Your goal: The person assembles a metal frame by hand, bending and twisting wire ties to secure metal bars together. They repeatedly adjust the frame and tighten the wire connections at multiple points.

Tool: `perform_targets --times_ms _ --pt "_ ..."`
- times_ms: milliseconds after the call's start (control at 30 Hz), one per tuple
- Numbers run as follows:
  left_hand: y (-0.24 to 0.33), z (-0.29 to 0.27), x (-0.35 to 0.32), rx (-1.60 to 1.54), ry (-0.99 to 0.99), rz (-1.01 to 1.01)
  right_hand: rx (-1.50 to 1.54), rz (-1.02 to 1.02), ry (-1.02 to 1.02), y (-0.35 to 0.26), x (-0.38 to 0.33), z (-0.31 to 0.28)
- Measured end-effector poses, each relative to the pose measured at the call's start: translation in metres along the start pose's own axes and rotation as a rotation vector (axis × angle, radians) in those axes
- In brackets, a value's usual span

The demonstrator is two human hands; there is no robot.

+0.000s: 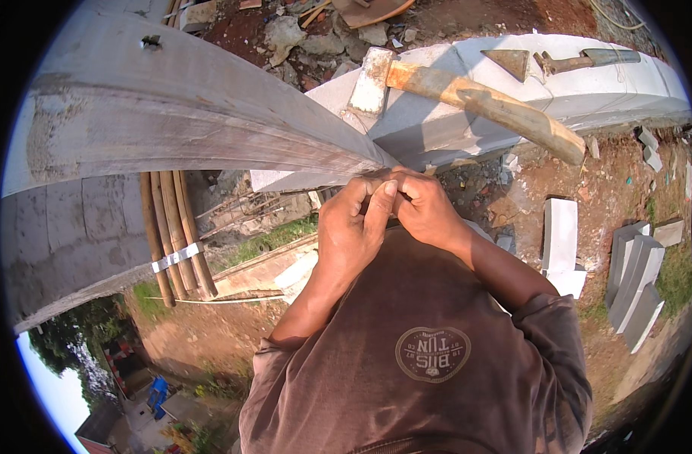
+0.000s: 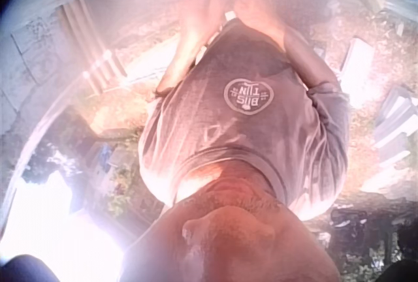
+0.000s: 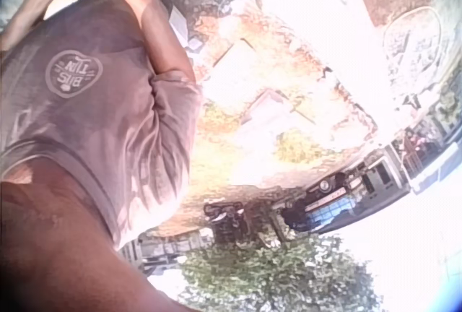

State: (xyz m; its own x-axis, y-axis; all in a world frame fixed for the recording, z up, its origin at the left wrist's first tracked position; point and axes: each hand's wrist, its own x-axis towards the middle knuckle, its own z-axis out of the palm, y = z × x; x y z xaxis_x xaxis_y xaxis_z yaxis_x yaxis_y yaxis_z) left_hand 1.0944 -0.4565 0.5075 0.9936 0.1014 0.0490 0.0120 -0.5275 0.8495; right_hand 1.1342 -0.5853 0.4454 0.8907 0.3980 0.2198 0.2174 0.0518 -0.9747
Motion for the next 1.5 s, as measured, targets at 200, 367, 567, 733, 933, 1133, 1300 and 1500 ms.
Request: perform_targets --times_ms 200,367,567,733,933,1133,1300,1500 --pt "-0.023 -0.008 -0.008 -0.321 0.196 -0.033 -0.184 -0.065 0.059 -0.009 -0.007 -0.014" --pt "-0.035 -0.007 -0.004 -0.482 -0.09 -0.252 -0.268 -0.254 0.133 -0.024 -0.002 -0.008" --pt "-0.035 0.001 -0.004 -0.53 -0.104 -0.168 -0.231 -0.316 0.215 -0.019 -0.004 -0.01" --pt "-0.01 -0.003 0.0 -0.508 -0.079 -0.291 -0.11 -0.275 0.207 -0.002 -0.005 -0.016" --pt "-0.029 -0.018 -0.003 -0.15 0.206 -0.013 -0.045 -0.205 0.095 0.007 -0.008 -0.022" --pt "0.012 0.011 0.047 -0.314 0.592 0.416 -0.049 -0.023 -0.026 0.018 0.006 -0.036" --pt "0.009 0.011 0.059 -0.187 0.392 0.358 0.006 -0.037 -0.005 0.015 0.013 -0.03" --pt "0.001 0.01 0.065 -0.201 0.404 0.459 -0.009 -0.052 0.039 0.02 0.013 -0.025"
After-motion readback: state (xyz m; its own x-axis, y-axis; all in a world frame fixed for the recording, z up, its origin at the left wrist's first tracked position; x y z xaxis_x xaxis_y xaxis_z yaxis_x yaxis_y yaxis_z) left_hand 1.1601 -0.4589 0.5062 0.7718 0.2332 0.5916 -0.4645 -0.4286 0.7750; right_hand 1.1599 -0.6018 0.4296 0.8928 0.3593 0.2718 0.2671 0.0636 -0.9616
